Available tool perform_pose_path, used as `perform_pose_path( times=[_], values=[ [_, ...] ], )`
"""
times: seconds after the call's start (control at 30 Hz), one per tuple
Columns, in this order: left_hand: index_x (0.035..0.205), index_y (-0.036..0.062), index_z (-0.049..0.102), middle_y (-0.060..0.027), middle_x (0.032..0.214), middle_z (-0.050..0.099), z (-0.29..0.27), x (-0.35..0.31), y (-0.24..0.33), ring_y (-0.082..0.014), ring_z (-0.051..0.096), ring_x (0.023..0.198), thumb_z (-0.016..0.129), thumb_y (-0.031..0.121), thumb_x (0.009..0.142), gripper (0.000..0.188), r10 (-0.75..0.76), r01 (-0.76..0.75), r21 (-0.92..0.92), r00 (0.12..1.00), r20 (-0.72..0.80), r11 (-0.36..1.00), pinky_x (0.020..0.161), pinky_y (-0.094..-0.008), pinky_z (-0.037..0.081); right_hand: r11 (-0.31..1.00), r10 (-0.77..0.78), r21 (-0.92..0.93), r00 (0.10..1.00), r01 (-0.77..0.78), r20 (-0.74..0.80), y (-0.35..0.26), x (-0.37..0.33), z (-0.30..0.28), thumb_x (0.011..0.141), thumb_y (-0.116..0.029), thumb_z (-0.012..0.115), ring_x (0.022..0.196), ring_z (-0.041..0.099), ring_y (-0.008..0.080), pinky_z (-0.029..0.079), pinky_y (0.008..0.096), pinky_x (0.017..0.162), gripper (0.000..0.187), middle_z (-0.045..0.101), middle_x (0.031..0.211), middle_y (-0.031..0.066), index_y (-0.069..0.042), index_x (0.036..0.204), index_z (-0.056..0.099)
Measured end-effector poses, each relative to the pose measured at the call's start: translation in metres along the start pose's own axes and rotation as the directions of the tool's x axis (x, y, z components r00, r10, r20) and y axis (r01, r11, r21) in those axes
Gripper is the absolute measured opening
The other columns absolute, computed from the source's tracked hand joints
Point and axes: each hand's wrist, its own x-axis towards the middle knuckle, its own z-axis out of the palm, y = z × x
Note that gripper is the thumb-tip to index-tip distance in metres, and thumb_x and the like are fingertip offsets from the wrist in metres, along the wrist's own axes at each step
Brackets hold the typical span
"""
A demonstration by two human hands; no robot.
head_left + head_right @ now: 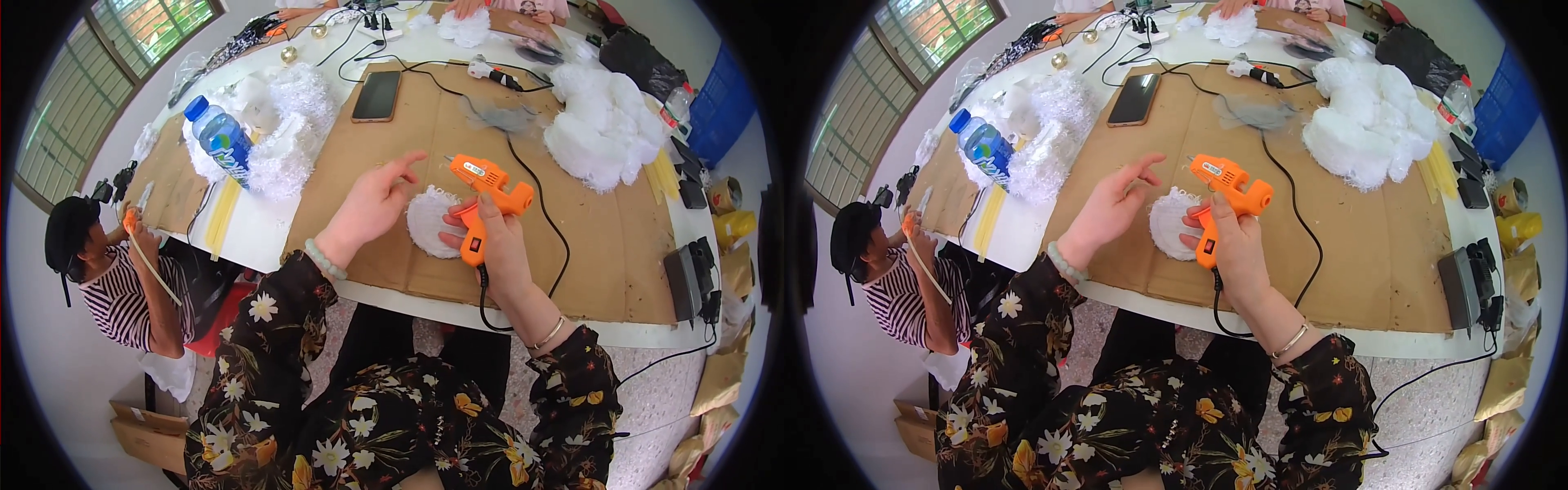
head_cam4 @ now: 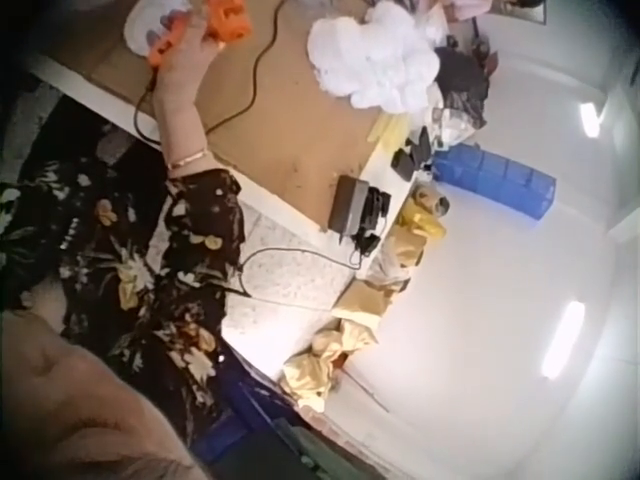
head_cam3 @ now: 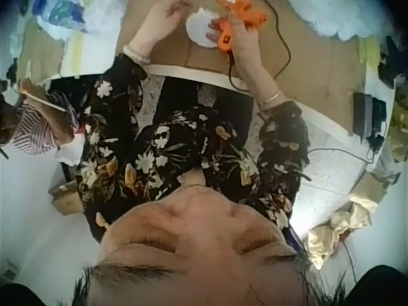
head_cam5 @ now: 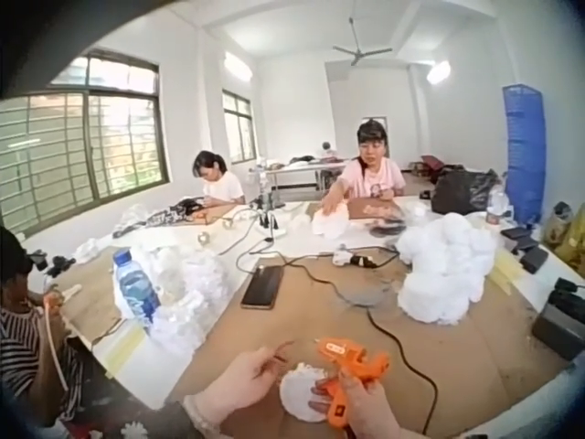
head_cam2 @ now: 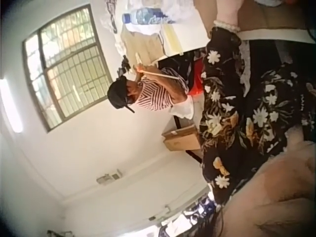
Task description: Applying hot glue to fabric shapes and adding stuffing to create plush toys.
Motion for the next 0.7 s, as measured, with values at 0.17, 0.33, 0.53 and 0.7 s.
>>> perform_pose_path(
  times=[0.17,0.33,0.53,0.7],
  values=[
    [0.133,0.0081,0.048,-0.0088,0.102,0.067,0.005,0.003,0.003,-0.0185,0.061,0.091,0.042,-0.007,0.084,0.051,-0.065,0.078,-0.085,0.986,0.15,0.993,0.084,-0.029,0.046,0.999,-0.028,0.026,1.0,0.028,-0.003,0.003,0.001,0.0,0.097,-0.037,0.048,0.089,0.064,0.0227,0.058,0.0372,0.073,0.039,0.058,0.095,0.0113,0.001,0.106,0.051],
    [0.132,0.0079,0.048,-0.0091,0.104,0.068,0.004,0.003,0.008,-0.0241,0.06,0.103,0.041,-0.006,0.084,0.05,0.065,-0.077,0.062,0.981,0.18,0.995,0.089,-0.032,0.045,0.999,-0.032,0.033,0.999,0.032,-0.009,0.004,0.002,-0.003,0.097,-0.036,0.048,0.089,0.064,0.0235,0.059,0.0379,0.074,0.039,0.058,0.095,0.0116,0.001,0.106,0.05],
    [0.13,0.0071,0.051,-0.0093,0.107,0.067,0.004,0.0,0.009,-0.0204,0.056,0.113,0.039,-0.008,0.083,0.051,0.007,-0.001,-0.029,0.976,0.218,1.0,0.095,-0.0315,0.041,0.999,-0.018,0.036,1.0,0.018,-0.006,0.003,0.001,-0.001,0.097,-0.036,0.048,0.089,0.064,0.0237,0.058,0.0383,0.073,0.038,0.058,0.096,0.012,0.001,0.105,0.05],
    [0.132,0.0075,0.049,-0.0101,0.108,0.067,-0.011,0.003,0.005,-0.0182,0.055,0.114,0.039,-0.009,0.082,0.053,-0.171,0.194,-0.32,0.98,0.101,0.927,0.096,-0.0306,0.041,0.999,-0.019,0.033,1.0,0.019,-0.005,0.004,0.003,-0.003,0.096,-0.037,0.05,0.089,0.064,0.0233,0.058,0.0373,0.073,0.038,0.059,0.092,0.0122,0.0,0.103,0.051]
  ],
)
